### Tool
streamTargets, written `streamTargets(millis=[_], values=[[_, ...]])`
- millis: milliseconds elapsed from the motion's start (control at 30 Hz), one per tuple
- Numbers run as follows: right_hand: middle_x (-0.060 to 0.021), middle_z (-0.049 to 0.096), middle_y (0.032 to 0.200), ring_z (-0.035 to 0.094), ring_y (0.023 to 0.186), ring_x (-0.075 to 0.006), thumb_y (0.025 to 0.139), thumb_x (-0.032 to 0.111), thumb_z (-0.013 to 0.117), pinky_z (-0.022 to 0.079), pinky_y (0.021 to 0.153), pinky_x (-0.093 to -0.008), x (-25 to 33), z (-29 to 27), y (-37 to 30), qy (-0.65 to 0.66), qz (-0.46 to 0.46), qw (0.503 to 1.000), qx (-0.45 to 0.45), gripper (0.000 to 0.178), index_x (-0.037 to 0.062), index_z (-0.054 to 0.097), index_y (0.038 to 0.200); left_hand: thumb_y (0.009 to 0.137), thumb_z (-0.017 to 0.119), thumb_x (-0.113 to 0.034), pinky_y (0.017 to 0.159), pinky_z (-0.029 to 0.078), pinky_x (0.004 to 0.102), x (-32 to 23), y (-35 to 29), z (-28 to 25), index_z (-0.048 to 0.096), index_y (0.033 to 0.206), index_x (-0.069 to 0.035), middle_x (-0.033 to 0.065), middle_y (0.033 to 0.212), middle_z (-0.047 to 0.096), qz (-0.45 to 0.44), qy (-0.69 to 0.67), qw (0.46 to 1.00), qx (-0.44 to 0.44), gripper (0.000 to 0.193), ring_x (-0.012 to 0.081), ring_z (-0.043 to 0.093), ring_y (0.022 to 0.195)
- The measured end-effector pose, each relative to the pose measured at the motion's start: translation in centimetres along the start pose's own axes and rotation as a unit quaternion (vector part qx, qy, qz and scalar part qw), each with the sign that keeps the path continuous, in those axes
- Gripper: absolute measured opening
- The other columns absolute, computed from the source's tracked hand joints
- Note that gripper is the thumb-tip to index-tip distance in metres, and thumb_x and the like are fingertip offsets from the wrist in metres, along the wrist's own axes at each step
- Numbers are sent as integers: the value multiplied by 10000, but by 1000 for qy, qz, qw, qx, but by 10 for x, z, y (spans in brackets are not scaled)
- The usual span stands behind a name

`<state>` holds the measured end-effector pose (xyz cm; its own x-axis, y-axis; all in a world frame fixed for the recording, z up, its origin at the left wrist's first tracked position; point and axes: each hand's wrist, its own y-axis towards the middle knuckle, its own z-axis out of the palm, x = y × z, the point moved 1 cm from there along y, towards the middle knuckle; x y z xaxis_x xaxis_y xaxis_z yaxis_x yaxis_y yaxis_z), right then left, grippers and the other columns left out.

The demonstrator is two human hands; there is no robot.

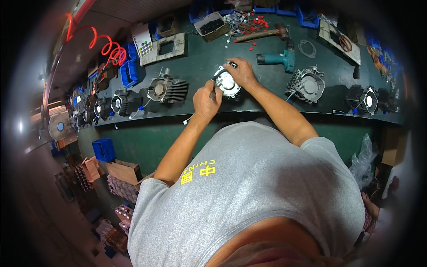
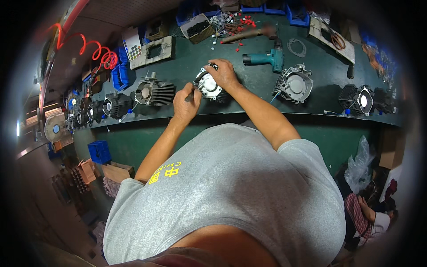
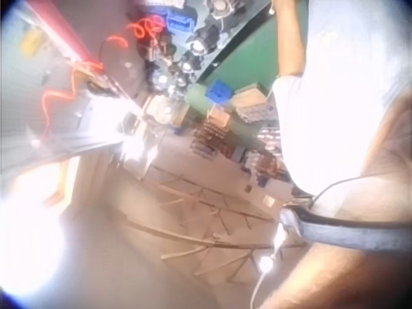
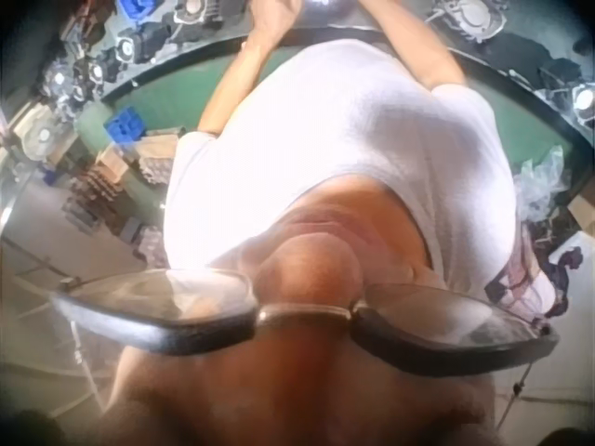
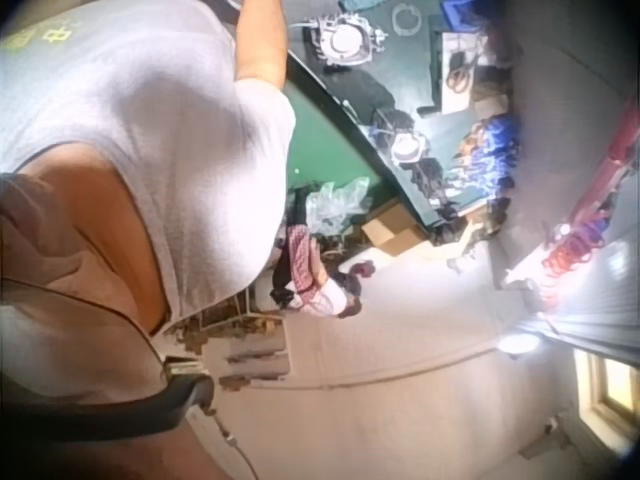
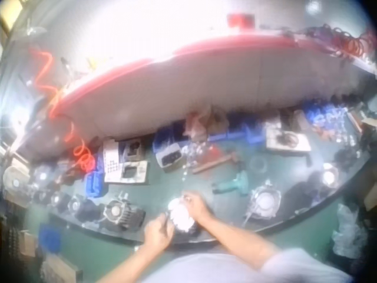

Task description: The person assembles electrical components on a workbench. They connect wires to motor housings, use a screwdriver to tighten parts, and use pliers to cut and strip wires. The person handles multiple motor units and organizes them on the table.

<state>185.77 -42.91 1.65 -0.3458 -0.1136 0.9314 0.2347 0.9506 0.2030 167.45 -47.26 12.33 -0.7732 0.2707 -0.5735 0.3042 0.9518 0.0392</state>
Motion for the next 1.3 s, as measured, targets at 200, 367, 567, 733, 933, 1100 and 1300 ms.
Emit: streamTargets(millis=[200, 367, 567, 733, 933, 1100, 1300], values=[[-220, 740, 1026, 675, 1011, -401, 853, 304, 796, 520, 937, -453, -7, 5, 0, -11, -46, 999, -3, 369, -3, 760, 1054, 915, 629, -230, 666, 504, 579, -1, -5, 2, 595, 893, -34, 242, 739, 670, 11, 59, 998, 10, 200, 487, 654, 731], [-223, 736, 1055, 668, 1045, -415, 871, 333, 773, 514, 954, -460, 0, 2, 1, -29, 9, 999, 19, 392, 2, 746, 1079, 906, 618, -197, 630, 508, 468, -12, -1, -20, 635, 845, -5, 234, 699, 648, 21, -52, 997, -60, 202, 422, 657, 666], [-228, 680, 1267, 631, 1202, -386, 874, 329, 761, 484, 1046, -459, 10, -23, -21, -66, -16, 998, -12, 497, 15, 682, 1250, 956, 626, -108, 598, 446, 259, -11, -5, -6, 686, 989, 41, 21, 717, 624, 23, -293, 956, -19, 163, 75, 544, 656], [-191, 739, 1151, 714, 1056, -307, 906, 285, 755, 549, 923, -391, 53, -108, -73, -48, 96, 993, -59, 409, 5, 714, 1202, 963, 627, -112, 617, 448, 253, -34, -9, 11, 694, 998, 30, 17, 739, 630, 45, -350, 935, 19, 161, 73, 551, 683], [-153, 756, 955, 728, 842, -230, 909, 176, 740, 566, 779, -345, 64, -215, -103, -68, 86, 969, -222, 236, -8, 737, 1057, 957, 639, -134, 669, 474, 270, -56, -9, 40, 702, 1065, 41, 49, 784, 663, 54, -352, 928, 108, 216, 102, 579, 721], [-174, 735, 1118, 682, 1061, -329, 855, 248, 782, 532, 928, -417, 30, -288, -73, -206, 39, 948, -240, 339, 23, 737, 1105, 989, 638, -132, 718, 506, 259, -89, -11, 63, 684, 1103, 41, 77, 850, 706, 55, -376, 914, 144, 212, 123, 647, 783], [-188, 641, 1364, 540, 1324, -363, 845, 359, 779, 419, 1127, -439, -43, -326, -32, -227, 7, 973, -28, 511, 62, 705, 1254, 975, 649, -176, 618, 482, 248, -163, -16, 106, 693, 1070, 41, 70, 830, 710, 20, -390, 912, 125, 241, 90, 614, 720]])
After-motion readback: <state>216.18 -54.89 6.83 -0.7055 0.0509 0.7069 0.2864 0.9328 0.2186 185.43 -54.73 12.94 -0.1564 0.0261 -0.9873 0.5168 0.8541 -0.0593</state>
